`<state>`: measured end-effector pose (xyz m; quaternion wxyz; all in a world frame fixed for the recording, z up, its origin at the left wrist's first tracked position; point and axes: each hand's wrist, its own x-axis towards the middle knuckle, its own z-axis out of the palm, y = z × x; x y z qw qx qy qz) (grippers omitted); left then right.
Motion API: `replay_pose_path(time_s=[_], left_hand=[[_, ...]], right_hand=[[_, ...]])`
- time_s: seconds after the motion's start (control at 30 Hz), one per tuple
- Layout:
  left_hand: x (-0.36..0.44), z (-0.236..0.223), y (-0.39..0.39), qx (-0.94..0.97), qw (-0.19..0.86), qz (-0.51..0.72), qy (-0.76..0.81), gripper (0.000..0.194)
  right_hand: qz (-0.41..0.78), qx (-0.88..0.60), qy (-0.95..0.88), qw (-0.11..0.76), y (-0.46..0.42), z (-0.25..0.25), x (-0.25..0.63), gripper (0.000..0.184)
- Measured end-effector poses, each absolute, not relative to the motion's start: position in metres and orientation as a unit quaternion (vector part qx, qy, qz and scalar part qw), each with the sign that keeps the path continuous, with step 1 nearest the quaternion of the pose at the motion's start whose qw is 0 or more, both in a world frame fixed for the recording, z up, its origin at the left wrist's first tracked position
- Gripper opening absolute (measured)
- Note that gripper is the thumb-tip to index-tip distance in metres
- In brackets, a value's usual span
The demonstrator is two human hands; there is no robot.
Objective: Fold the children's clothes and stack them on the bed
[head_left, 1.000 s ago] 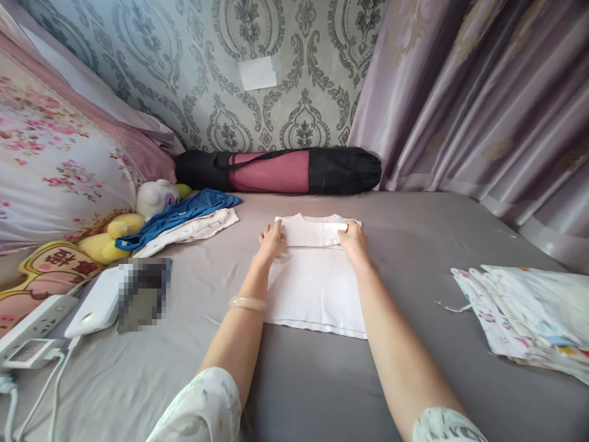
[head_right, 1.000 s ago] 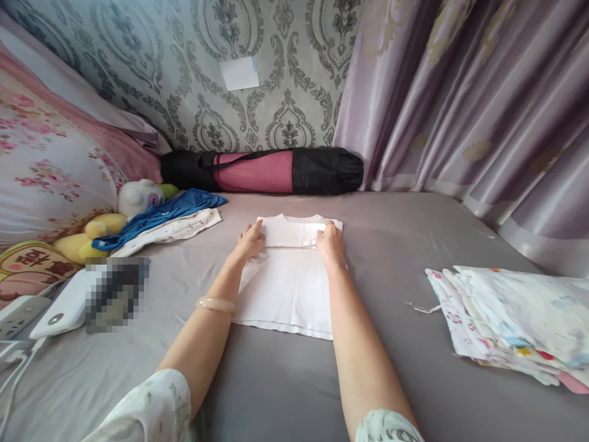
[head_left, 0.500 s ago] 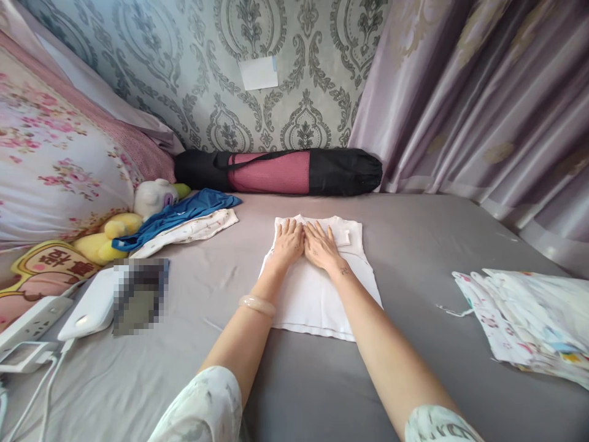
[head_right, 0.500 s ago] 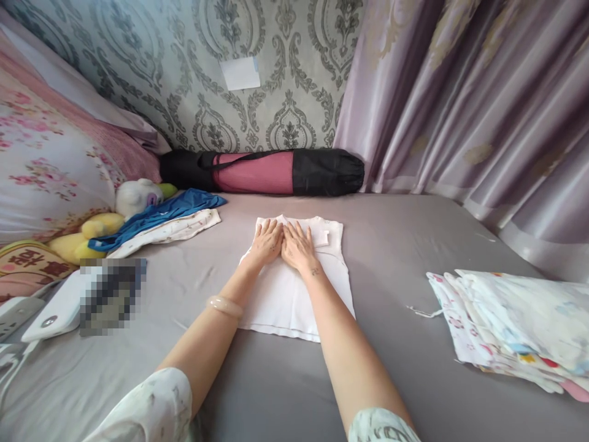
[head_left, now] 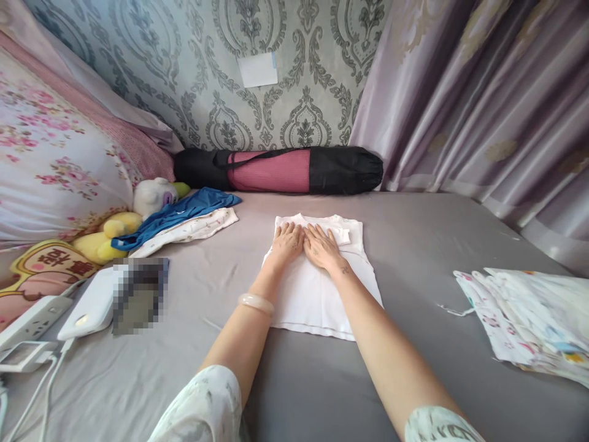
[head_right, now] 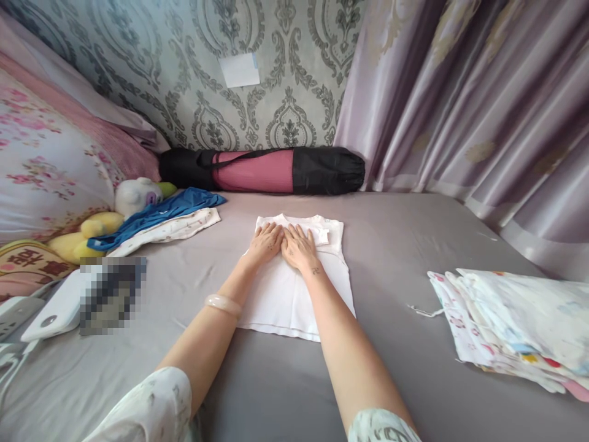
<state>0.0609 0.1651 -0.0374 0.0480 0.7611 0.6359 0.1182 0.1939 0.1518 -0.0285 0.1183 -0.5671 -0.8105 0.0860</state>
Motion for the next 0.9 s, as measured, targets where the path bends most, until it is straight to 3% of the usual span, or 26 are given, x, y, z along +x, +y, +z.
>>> replay_pose_path(time_s=[0.17,0.33,0.7,0.9], left_hand=[[0.058,-0.034,0.166,0.721,0.009,0.162,0.673,0.055],[0.051,-0.042,0.17,0.699,0.054,0.125,0.702,0.062],[0.05,-0.036,0.168,0.69,0.07,0.13,0.709,0.06],[0.053,-0.034,0.166,0.695,0.025,0.178,0.696,0.059]], right_hand=[[0.04,-0.607,-0.78,0.15,0.154,-0.028,0.197,0.055],[0.063,-0.634,-0.761,0.123,0.156,-0.036,0.199,0.057],[0.069,-0.633,-0.762,0.115,0.158,-0.037,0.199,0.057],[0.015,-0.679,-0.712,0.178,0.161,-0.037,0.206,0.059]])
